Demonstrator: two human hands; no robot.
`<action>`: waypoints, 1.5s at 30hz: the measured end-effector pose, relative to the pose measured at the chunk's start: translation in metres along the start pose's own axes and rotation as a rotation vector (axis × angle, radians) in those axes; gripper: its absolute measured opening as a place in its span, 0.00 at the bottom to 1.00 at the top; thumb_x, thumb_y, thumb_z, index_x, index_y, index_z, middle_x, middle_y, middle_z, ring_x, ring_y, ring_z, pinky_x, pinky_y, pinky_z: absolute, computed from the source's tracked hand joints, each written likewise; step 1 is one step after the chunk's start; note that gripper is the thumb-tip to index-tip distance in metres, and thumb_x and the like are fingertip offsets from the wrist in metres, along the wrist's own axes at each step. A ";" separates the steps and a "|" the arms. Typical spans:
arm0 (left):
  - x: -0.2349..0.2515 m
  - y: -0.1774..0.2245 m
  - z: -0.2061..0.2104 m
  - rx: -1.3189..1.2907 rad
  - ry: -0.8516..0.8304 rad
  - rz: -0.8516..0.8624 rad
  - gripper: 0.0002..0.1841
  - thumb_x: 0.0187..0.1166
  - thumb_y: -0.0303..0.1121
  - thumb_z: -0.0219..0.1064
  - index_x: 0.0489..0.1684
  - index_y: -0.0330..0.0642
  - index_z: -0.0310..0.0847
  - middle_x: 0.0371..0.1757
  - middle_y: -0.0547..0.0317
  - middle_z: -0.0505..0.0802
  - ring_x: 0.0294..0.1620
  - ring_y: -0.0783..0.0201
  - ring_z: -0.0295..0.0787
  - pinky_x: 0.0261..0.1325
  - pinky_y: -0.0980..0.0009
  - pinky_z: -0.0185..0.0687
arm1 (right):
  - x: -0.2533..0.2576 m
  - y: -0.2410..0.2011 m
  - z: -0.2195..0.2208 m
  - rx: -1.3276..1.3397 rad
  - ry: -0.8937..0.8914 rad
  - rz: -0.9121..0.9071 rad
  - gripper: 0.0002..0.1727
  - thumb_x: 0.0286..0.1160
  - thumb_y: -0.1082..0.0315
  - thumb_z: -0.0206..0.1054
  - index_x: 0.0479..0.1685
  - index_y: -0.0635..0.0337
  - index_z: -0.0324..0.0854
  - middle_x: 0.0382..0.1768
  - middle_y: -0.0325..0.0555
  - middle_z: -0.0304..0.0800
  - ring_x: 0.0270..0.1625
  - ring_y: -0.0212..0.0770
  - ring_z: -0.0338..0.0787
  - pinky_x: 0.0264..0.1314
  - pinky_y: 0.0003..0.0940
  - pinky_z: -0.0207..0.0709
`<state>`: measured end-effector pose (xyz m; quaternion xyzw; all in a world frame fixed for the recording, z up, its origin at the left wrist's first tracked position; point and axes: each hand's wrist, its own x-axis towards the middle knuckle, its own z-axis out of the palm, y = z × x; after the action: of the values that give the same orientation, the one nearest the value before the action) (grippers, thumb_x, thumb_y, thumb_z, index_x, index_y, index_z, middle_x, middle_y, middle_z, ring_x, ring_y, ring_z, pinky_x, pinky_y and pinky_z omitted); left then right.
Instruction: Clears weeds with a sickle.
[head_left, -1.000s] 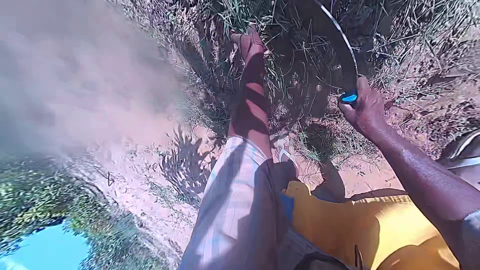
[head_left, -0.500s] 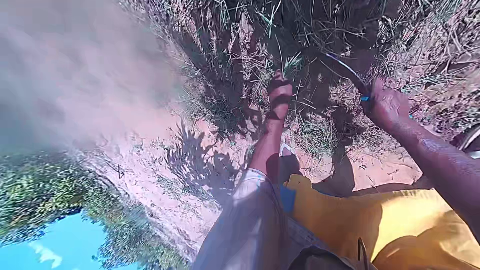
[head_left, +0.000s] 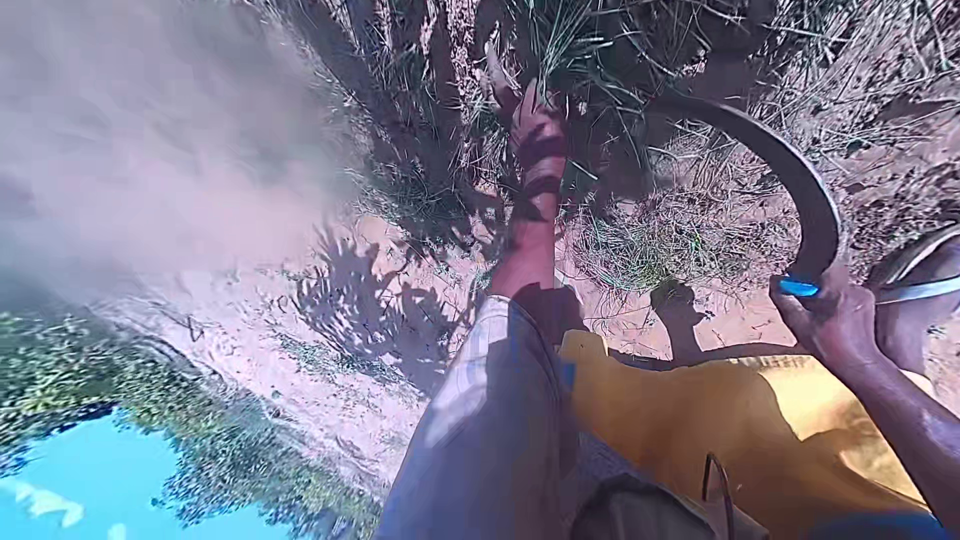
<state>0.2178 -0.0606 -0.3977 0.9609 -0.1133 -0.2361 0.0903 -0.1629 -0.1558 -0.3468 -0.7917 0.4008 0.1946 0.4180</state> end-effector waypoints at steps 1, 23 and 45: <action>0.020 -0.008 0.002 -0.043 0.026 0.023 0.24 0.89 0.29 0.54 0.82 0.29 0.70 0.92 0.31 0.60 0.95 0.42 0.49 0.94 0.58 0.45 | 0.009 -0.007 0.004 0.015 0.006 -0.009 0.28 0.77 0.60 0.62 0.56 0.85 0.74 0.34 0.82 0.85 0.38 0.83 0.87 0.41 0.76 0.72; -0.155 -0.037 0.069 -0.149 -0.681 -0.144 0.22 0.93 0.31 0.53 0.81 0.28 0.70 0.67 0.27 0.87 0.73 0.35 0.83 0.78 0.40 0.72 | 0.046 0.048 0.014 -0.403 -0.361 0.182 0.21 0.87 0.65 0.60 0.66 0.76 0.70 0.41 0.86 0.84 0.51 0.88 0.85 0.49 0.80 0.71; -0.013 0.005 0.025 -0.255 -0.091 -0.291 0.22 0.94 0.31 0.49 0.77 0.22 0.71 0.77 0.31 0.80 0.82 0.50 0.74 0.84 0.62 0.64 | 0.165 -0.123 -0.002 -0.220 -0.248 -0.078 0.22 0.83 0.66 0.62 0.67 0.76 0.71 0.57 0.82 0.83 0.66 0.83 0.82 0.60 0.77 0.70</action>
<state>0.1935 -0.0651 -0.4124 0.9361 0.0537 -0.3026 0.1711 0.0341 -0.1948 -0.3897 -0.8175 0.2913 0.3175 0.3822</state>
